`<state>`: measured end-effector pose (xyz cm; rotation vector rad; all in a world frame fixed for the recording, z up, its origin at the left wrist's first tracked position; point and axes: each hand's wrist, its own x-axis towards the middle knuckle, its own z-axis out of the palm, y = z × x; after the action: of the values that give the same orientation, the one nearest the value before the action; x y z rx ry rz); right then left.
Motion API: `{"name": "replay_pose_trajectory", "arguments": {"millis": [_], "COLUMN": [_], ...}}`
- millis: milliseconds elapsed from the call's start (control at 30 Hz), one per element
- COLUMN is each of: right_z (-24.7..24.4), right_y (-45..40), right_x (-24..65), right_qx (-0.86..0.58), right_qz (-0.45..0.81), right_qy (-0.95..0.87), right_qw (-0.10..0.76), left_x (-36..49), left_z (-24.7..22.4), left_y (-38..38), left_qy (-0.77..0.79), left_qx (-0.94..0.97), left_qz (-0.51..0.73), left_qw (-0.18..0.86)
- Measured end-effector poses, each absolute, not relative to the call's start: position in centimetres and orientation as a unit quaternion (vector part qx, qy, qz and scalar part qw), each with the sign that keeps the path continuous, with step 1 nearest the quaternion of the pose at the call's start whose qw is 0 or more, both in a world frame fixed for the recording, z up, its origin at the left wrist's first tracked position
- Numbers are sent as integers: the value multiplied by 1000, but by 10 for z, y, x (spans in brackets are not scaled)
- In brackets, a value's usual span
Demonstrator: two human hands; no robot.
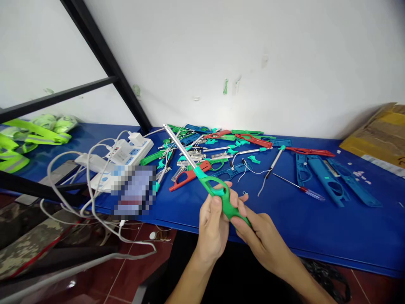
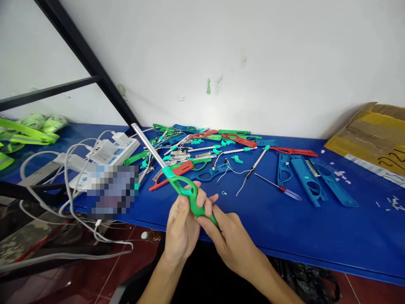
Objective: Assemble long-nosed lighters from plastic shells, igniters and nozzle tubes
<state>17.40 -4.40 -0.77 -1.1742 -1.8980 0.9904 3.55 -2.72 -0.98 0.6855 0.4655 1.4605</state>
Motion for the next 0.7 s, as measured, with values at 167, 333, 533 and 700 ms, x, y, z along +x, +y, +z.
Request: {"name": "replay_pose_trajectory", "arguments": {"millis": [167, 333, 533, 700], "right_z": [-16, -20, -30, -36], "right_y": [-47, -47, -48, -48], "right_x": [170, 164, 158, 149], "right_qx": [-454, -457, -460, -464], "right_qz": [306, 223, 90, 53], "right_qy": [-757, -777, -799, -810], "right_qw": [357, 370, 377, 356], "left_x": [32, 23, 27, 27], "left_z": [-9, -7, -4, -10], "left_y": [-25, -17, -10, -7], "left_qy": [202, 201, 167, 166], "left_qx": [275, 272, 257, 204], "left_qz": [628, 612, 619, 643], "left_qw": [699, 715, 723, 720]}}
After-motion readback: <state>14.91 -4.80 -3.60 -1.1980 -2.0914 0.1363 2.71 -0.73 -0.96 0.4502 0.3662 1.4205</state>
